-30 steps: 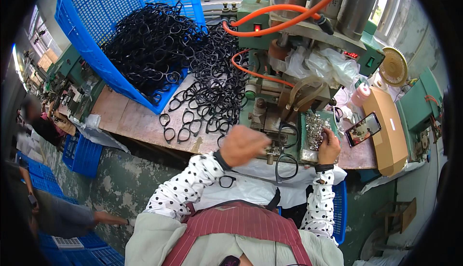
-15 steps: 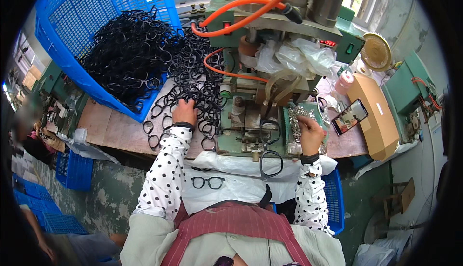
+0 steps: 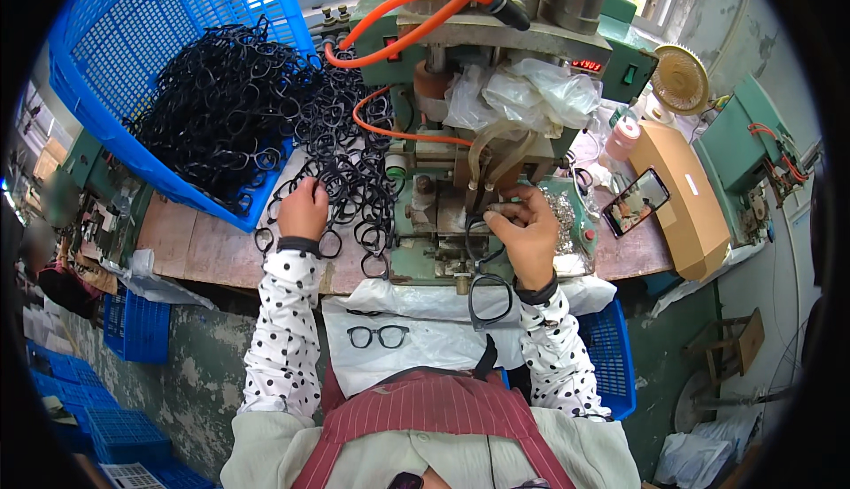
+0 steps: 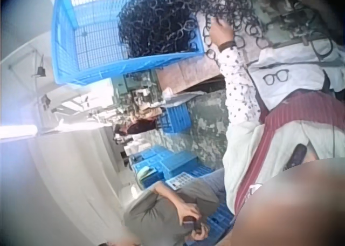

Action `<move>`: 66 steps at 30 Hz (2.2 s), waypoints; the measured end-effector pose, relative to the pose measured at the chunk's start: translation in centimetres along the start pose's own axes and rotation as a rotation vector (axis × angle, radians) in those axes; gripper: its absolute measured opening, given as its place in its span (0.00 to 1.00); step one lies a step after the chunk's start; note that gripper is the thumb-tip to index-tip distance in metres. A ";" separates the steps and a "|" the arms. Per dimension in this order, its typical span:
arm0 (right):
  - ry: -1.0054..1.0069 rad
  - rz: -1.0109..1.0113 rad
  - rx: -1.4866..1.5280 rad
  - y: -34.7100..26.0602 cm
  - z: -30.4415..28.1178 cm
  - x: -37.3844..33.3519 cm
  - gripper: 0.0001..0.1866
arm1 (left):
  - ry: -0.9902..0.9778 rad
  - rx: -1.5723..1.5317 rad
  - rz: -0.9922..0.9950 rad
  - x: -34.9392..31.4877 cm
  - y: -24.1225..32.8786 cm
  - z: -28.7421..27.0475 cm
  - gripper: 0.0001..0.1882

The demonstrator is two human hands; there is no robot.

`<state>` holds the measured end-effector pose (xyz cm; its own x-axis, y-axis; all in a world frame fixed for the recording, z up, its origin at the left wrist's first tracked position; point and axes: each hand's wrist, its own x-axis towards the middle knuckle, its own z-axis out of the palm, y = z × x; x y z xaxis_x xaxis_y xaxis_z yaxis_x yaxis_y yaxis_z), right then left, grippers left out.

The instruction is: The person assembles eyeglasses by inserting metal nose pads into black frames using a press machine. They repeatedly pick up frames, place them in the machine, add nose pads, and operate the press to attach the parts.

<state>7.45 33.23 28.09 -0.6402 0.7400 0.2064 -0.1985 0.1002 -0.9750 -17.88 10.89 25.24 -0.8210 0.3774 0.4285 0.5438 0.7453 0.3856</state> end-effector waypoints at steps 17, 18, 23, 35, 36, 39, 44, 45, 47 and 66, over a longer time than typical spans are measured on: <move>0.000 -0.010 0.042 -0.7 1.9 0.4 0.29 | 0.172 -0.826 0.488 -5.3 15.3 -5.7 0.14; 0.000 0.002 0.065 -0.4 1.9 0.3 0.30 | -0.008 -1.259 0.132 -4.2 16.3 -6.5 0.11; 0.039 -0.029 0.034 -0.2 2.3 0.0 0.30 | 0.054 -1.017 0.457 -4.6 15.1 -6.3 0.11; 0.064 -0.055 0.218 0.6 2.5 -0.1 0.27 | -0.137 -1.167 0.150 -3.2 16.1 -8.5 0.12; 0.068 -0.041 0.223 0.3 2.7 -0.3 0.27 | -0.136 -1.170 0.148 -3.4 16.0 -8.3 0.12; 0.075 -0.098 0.194 0.6 2.9 0.4 0.28 | -0.080 -1.198 0.196 -3.7 15.8 -7.3 0.11; 0.053 -0.121 -0.093 0.5 1.6 0.4 0.27 | 0.063 -0.754 1.002 -8.5 15.5 -4.2 0.19; 0.095 -0.169 -0.015 0.7 0.8 0.9 0.26 | 0.024 -0.745 1.053 -9.1 15.8 -2.9 0.19; 0.207 -0.232 -0.118 2.5 -2.1 2.2 0.24 | -0.018 -0.689 1.119 -9.7 16.3 -1.5 0.20; 0.404 -0.313 -0.806 10.2 -11.2 1.7 0.05 | -0.005 -0.678 1.142 -9.7 15.6 0.4 0.25</move>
<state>12.65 43.01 17.59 -0.3099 0.7608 0.5703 0.3509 0.6489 -0.6751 -1.48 19.04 26.73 0.1518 0.6074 0.7797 0.9014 -0.4088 0.1429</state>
